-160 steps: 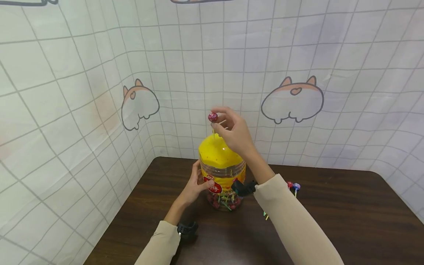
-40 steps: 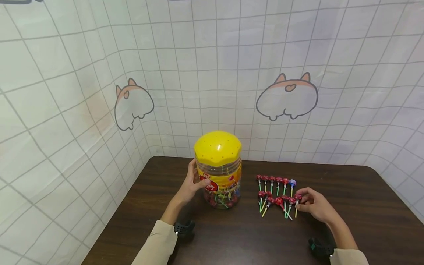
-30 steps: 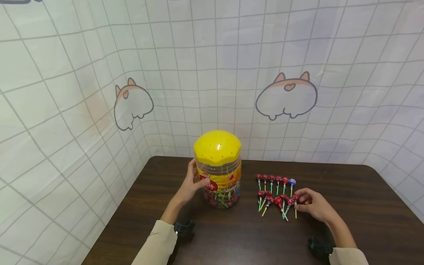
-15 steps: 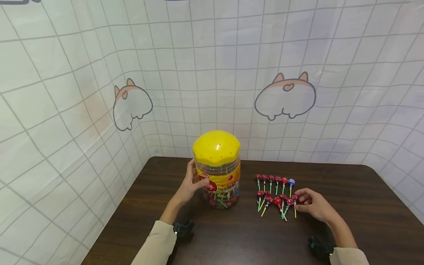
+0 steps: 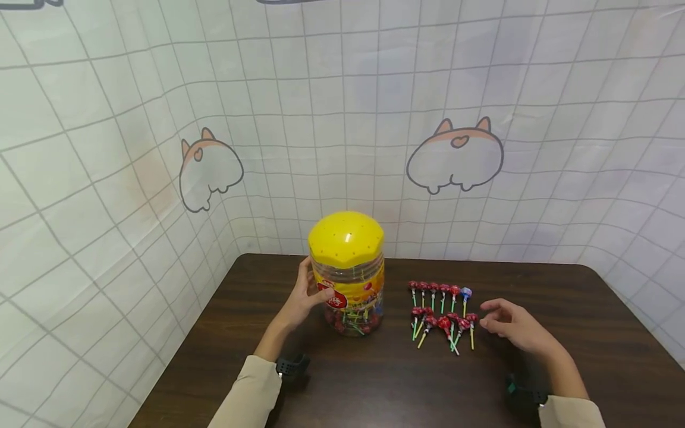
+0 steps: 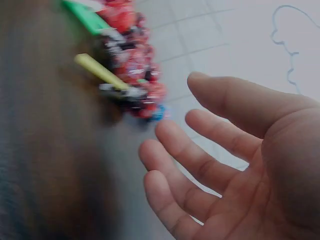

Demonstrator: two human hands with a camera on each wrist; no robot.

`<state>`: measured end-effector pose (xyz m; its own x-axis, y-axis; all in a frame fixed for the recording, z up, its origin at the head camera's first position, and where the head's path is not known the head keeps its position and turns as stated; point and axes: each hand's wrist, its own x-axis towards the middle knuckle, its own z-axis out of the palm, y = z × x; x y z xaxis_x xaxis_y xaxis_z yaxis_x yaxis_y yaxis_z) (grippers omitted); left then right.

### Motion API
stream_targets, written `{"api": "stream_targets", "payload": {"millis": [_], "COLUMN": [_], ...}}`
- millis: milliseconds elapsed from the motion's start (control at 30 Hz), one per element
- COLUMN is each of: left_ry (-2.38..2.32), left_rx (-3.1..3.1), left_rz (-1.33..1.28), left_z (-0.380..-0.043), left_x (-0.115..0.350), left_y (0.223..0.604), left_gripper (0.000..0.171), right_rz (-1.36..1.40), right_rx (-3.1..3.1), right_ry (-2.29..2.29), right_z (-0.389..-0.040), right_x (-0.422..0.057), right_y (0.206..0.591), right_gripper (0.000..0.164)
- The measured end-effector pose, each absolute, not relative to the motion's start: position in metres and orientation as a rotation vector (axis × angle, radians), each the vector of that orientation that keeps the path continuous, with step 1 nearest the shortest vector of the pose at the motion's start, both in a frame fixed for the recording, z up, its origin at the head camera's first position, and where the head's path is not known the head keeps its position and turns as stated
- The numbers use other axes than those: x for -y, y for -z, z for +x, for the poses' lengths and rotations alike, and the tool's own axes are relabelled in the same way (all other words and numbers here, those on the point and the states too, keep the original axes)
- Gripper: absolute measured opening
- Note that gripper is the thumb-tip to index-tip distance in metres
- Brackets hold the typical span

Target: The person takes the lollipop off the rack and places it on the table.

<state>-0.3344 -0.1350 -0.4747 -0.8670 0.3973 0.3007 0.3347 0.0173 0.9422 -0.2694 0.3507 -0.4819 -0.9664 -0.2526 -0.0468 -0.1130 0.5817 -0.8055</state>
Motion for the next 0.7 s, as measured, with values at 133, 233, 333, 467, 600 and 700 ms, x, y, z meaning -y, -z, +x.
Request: {"api": "stream_targets", "payload": {"millis": [133,233,333,467,600,700], "left_ry": [-1.955,-1.843,-1.638,-1.324,-1.158,-1.121], "left_rx": [-2.237,-2.309,-2.424,-2.538,-2.638,-2.747], "left_rz": [0.760,0.710,0.613,0.506,0.471,0.497], "left_z": [-0.333,-0.329,-0.324,-0.315,-0.305,-0.300], "left_x": [0.142,0.149,0.159,0.174,0.186,0.194], "left_y": [0.468,0.458,0.446,0.428,0.411,0.403], "left_gripper": [0.092,0.096,0.102,0.104,0.094,0.084], "right_rz": [-0.344,-0.374,-0.393,-0.421,-0.475,-0.520], "right_rx": [-2.670,-2.714,-2.749,-2.787,-2.821,-2.846], "right_ry": [1.357,1.355,1.350,1.344,1.322,1.278], "right_z": [-0.267,-0.264,-0.261,-0.257,-0.255,-0.253], "right_x": [-0.353,-0.356,-0.358,-0.360,-0.358,-0.354], "right_y": [0.468,0.456,0.445,0.434,0.424,0.416], "right_gripper": [0.048,0.046,0.044,0.042,0.039,0.039]}}
